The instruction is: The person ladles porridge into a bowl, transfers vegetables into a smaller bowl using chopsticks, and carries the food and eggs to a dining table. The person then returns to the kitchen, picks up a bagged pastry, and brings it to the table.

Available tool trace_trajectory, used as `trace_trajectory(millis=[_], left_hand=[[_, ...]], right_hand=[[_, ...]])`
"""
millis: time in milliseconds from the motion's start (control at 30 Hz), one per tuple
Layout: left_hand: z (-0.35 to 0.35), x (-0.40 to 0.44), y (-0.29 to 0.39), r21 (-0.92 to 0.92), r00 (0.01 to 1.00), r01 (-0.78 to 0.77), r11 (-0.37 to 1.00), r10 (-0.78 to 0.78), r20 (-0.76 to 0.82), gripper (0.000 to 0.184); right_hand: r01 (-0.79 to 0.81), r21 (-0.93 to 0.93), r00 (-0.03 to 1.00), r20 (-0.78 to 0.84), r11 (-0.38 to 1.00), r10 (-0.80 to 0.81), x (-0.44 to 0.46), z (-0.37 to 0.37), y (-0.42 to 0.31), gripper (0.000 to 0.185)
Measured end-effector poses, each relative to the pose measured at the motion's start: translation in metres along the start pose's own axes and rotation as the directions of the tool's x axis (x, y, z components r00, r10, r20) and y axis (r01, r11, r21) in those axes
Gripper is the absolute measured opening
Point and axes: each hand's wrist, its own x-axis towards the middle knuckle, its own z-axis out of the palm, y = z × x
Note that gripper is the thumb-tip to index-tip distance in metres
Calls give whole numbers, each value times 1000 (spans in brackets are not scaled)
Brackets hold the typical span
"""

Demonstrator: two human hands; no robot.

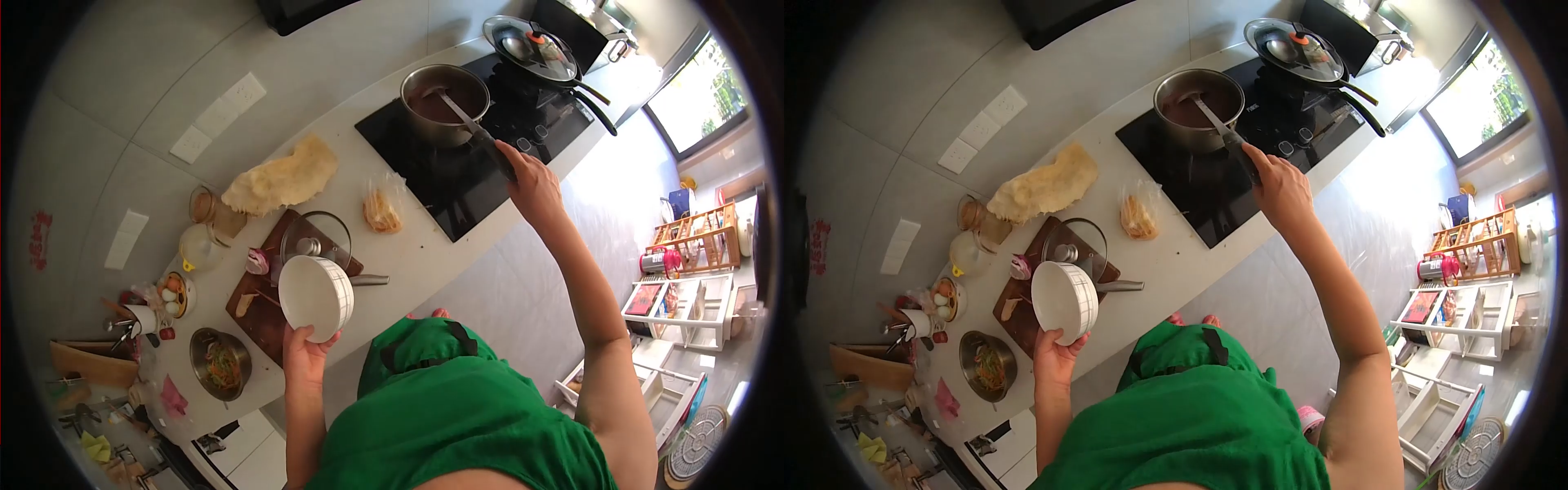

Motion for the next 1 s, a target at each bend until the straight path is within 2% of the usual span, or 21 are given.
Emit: trace_trajectory(millis=[133, 200, 233, 267, 333, 367, 467, 533, 633, 833, 867, 933, 1000], left_hand=[[6, 38, -1, 5, 996, -5, 1000, 5, 86, 56], [17, 59, 1, -25, 991, -8, 1000, 11, 133, 56], [25, 65, 3, -29, 988, -6, 1000, 11, 157, 55], [30, 70, 4, -27, 984, -4, 1000, 9, 177, 55], [37, 79, 1, -41, 980, 2, 999, 6, 198, 55], [38, 80, 1, -40, 978, 5, 999, 4, 206, 56], [34, 78, -4, -48, 990, 8, 999, -1, 142, 52], [29, 76, -8, -70, 990, -12, 997, 22, 140, 52], [26, 72, -14, -108, 996, -25, 994, 34, 79, 55], [39, 60, -34, -112, 995, -91, 990, 87, -41, 55], [43, 61, -37, -131, 997, -72, 989, 70, -20, 55], [55, 58, -40, -144, 998, -60, 988, 59, -12, 55], [73, 57, -43, -139, 997, -80, 987, 79, -12, 54]], right_hand=[[-48, 77, 999, 22, 996, 46, 14, -14, -8, 54], [61, 184, 995, -84, 981, -46, 27, -19, -8, 55], [42, 263, 999, -36, 964, -34, 32, -28, -17, 52], [50, 243, 998, -36, 969, -42, 39, -29, -14, 52], [308, 414, 944, -19, 856, -330, 54, -23, -6, 49], [312, 448, 936, 9, 838, -353, 58, -20, -6, 42], [321, 414, 928, 41, 852, -370, 66, -24, -17, 37], [382, 347, 911, 17, 857, -413, 78, -19, -17, 37], [543, 194, 823, 73, 817, -564, 96, -15, -13, 48], [646, 55, 761, 36, 761, -648, 112, -2, 10, 47], [647, 71, 759, 32, 759, -650, 111, -4, 15, 47], [530, 143, 846, -26, 836, -533, 109, -19, 27, 37], [466, 205, 882, -23, 861, -471, 111, -32, 44, 30]])
